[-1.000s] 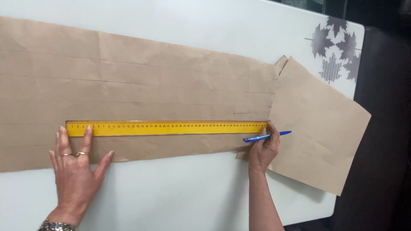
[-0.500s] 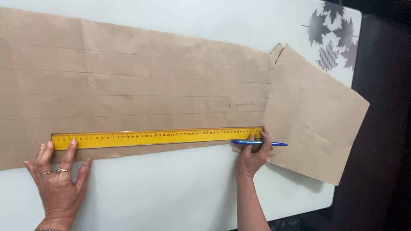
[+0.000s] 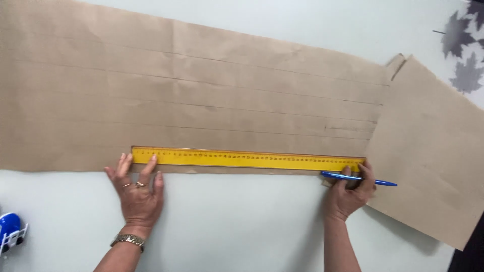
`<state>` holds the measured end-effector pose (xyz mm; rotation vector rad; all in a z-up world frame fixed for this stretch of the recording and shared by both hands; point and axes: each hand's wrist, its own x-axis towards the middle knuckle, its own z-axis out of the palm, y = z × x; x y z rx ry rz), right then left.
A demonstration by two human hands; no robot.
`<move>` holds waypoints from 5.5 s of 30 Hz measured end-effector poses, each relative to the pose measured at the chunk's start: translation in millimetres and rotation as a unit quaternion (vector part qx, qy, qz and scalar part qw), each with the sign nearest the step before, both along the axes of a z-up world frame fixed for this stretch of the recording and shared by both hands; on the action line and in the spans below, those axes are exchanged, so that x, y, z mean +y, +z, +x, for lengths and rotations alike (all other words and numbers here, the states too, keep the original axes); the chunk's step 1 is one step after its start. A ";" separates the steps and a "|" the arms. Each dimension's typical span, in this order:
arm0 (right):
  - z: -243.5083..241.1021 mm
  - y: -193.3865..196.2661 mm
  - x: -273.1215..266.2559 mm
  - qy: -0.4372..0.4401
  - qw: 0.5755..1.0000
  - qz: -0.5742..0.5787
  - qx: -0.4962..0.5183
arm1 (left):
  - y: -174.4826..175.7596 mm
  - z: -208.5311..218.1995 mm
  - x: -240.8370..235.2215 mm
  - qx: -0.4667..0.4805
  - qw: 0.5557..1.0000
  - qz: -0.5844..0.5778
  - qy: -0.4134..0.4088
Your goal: The person uses a yellow ruler and a blue pen to draw a series of parallel horizontal lines on a large sheet of brown paper. They repeatedly reposition the ruler along the length of the paper to ensure the lines are evenly spaced and straight.
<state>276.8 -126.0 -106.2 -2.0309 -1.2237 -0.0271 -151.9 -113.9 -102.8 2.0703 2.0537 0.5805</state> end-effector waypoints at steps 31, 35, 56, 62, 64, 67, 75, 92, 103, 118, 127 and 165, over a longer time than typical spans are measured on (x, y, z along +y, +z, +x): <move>-6.8 5.1 2.5 -0.015 0.999 -0.044 -0.009 | 3.5 1.8 3.1 0.031 0.999 0.000 -0.016; -5.8 3.5 1.9 -0.016 0.999 -0.035 0.003 | 3.5 3.2 3.1 0.033 0.999 0.018 -0.008; -13.0 11.0 3.1 0.004 1.000 -0.029 0.006 | 7.5 -5.5 -2.7 0.051 0.998 0.002 -0.043; -13.7 12.5 3.2 -0.005 0.998 -0.054 -0.009 | 7.5 -6.2 -2.7 0.054 0.998 -0.004 -0.043; -13.2 10.9 1.9 -0.004 0.998 -0.057 -0.015 | 6.1 -7.0 -3.4 0.053 0.998 -0.004 -0.043; -13.9 9.5 3.2 -0.003 0.999 -0.043 -0.002 | 6.2 -6.7 -2.5 0.053 0.998 -0.003 -0.042; -13.8 10.3 2.6 -0.001 0.999 -0.047 0.003 | 4.3 -8.7 -4.1 0.058 0.997 0.000 -0.044; 0.1 -5.8 0.3 -0.064 0.997 -0.026 0.033 | 41.8 16.7 6.7 0.296 0.948 -0.005 -0.119; 1.9 -7.8 -1.2 -0.072 0.996 -0.028 0.040 | 49.8 29.0 13.8 0.409 0.874 -0.177 -0.192; 0.4 -5.3 0.9 -0.070 0.996 -0.034 0.033 | 58.4 45.1 23.8 0.424 0.852 -0.211 -0.225; -0.6 -3.6 1.2 -0.069 0.996 -0.037 0.036 | 75.0 92.7 48.1 0.399 0.787 -0.382 -0.275; -266.0 73.4 125.9 0.434 0.758 -0.303 0.380 | 124.6 122.2 83.6 0.287 0.773 -0.507 -0.250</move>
